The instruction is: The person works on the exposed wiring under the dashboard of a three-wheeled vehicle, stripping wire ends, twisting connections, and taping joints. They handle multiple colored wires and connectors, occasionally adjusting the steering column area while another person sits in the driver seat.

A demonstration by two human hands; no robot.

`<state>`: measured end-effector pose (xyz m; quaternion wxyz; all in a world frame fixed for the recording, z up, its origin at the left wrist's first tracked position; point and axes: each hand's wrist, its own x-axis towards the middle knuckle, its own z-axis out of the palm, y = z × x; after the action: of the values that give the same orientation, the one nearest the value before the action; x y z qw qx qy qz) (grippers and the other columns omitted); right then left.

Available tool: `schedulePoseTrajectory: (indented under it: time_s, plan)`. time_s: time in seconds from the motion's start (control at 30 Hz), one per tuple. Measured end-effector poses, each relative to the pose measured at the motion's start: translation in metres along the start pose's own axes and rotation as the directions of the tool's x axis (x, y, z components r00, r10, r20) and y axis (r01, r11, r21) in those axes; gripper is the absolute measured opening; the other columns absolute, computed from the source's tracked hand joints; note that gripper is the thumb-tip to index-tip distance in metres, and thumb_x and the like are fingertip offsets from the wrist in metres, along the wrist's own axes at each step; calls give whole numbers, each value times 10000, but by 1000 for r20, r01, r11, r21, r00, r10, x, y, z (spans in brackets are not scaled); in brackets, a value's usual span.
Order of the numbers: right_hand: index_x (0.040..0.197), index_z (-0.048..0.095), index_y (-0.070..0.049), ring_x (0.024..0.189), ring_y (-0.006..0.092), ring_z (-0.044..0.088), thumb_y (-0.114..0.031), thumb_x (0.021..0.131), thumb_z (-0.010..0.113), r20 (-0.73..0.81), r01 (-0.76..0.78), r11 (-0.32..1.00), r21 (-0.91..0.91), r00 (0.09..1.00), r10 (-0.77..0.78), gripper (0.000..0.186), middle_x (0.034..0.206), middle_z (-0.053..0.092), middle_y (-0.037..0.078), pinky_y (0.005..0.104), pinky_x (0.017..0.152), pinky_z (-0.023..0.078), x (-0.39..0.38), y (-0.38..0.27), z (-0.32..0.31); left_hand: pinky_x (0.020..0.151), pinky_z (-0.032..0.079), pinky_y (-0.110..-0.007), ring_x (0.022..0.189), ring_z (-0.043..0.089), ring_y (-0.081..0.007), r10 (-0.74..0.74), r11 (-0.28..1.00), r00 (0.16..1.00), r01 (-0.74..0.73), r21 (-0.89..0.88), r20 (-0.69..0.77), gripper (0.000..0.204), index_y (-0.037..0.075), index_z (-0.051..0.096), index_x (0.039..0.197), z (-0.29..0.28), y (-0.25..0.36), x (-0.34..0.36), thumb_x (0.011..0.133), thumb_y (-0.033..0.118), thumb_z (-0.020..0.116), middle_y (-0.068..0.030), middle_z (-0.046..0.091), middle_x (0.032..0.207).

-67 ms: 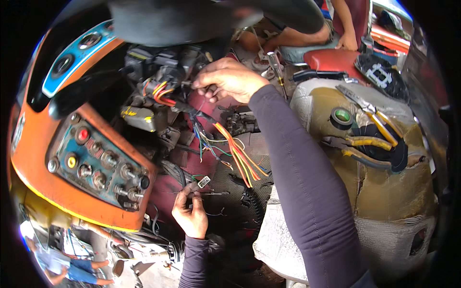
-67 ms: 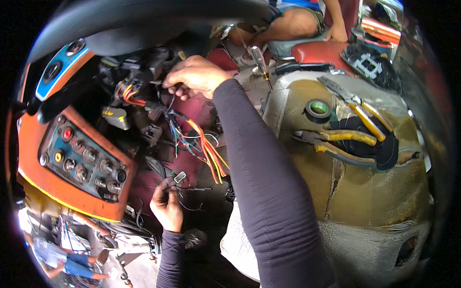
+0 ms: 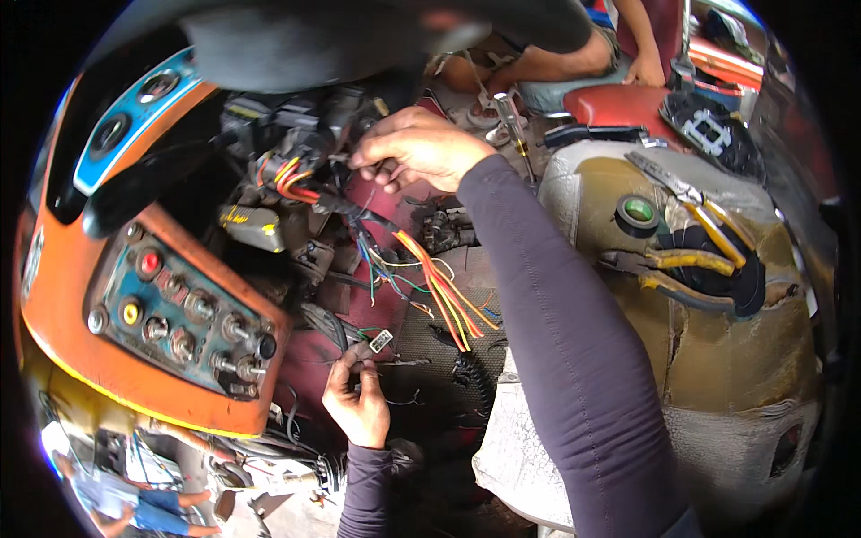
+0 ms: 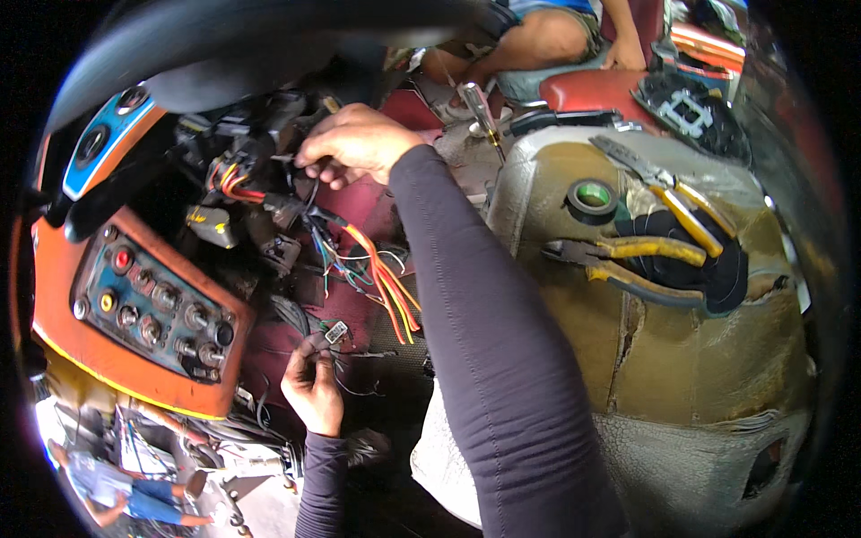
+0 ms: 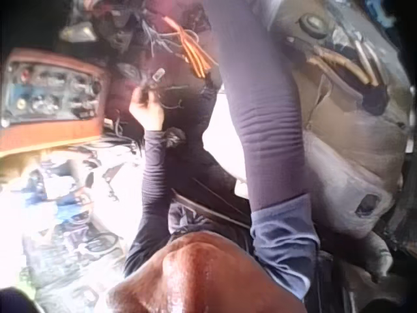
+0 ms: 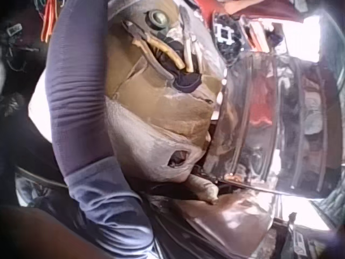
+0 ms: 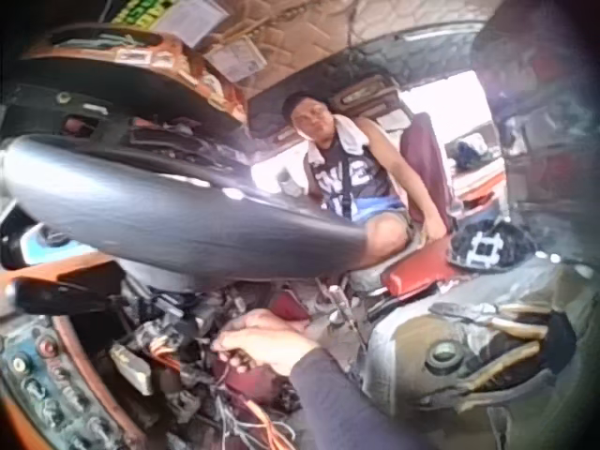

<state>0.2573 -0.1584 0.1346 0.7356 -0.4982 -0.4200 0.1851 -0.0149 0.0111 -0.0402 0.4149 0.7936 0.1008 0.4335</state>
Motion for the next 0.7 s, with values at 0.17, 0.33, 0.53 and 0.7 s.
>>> schedulePoseTrajectory:
  time_s: [0.17,0.33,0.53,0.7]
  plan:
    - [903,779,-47,686,122,653,-183,886,762,31,-1,999,-54,1000,3,138,813,732,32,306,629,566,5,-5,-2,741,474,-199,816,559,-47,-40,995,999,41,-91,9,261,-38,726,1189,7,5,1,960,-99,615,8,664,942]
    - [919,783,-60,688,123,644,-193,892,767,67,-12,999,-43,998,15,136,834,734,23,317,623,560,6,-8,-3,749,453,-181,808,536,-31,-1,993,1000,1,-117,6,274,-46,711,1223,7,9,2,973,-107,614,31,653,939]
    - [949,783,-56,677,113,639,-211,903,764,89,5,997,-78,996,2,163,827,724,20,306,626,563,6,-11,-3,755,454,-184,815,551,-36,-13,988,1000,14,-156,10,279,-53,708,1230,6,8,2,972,-112,617,10,683,959]
    - [962,781,-45,664,101,632,-239,930,745,72,9,993,-117,997,-1,200,805,701,14,283,627,566,4,-12,-2,757,455,-184,829,551,-34,3,989,1000,-2,-150,12,276,-53,706,1233,6,7,2,977,-109,619,5,686,976]
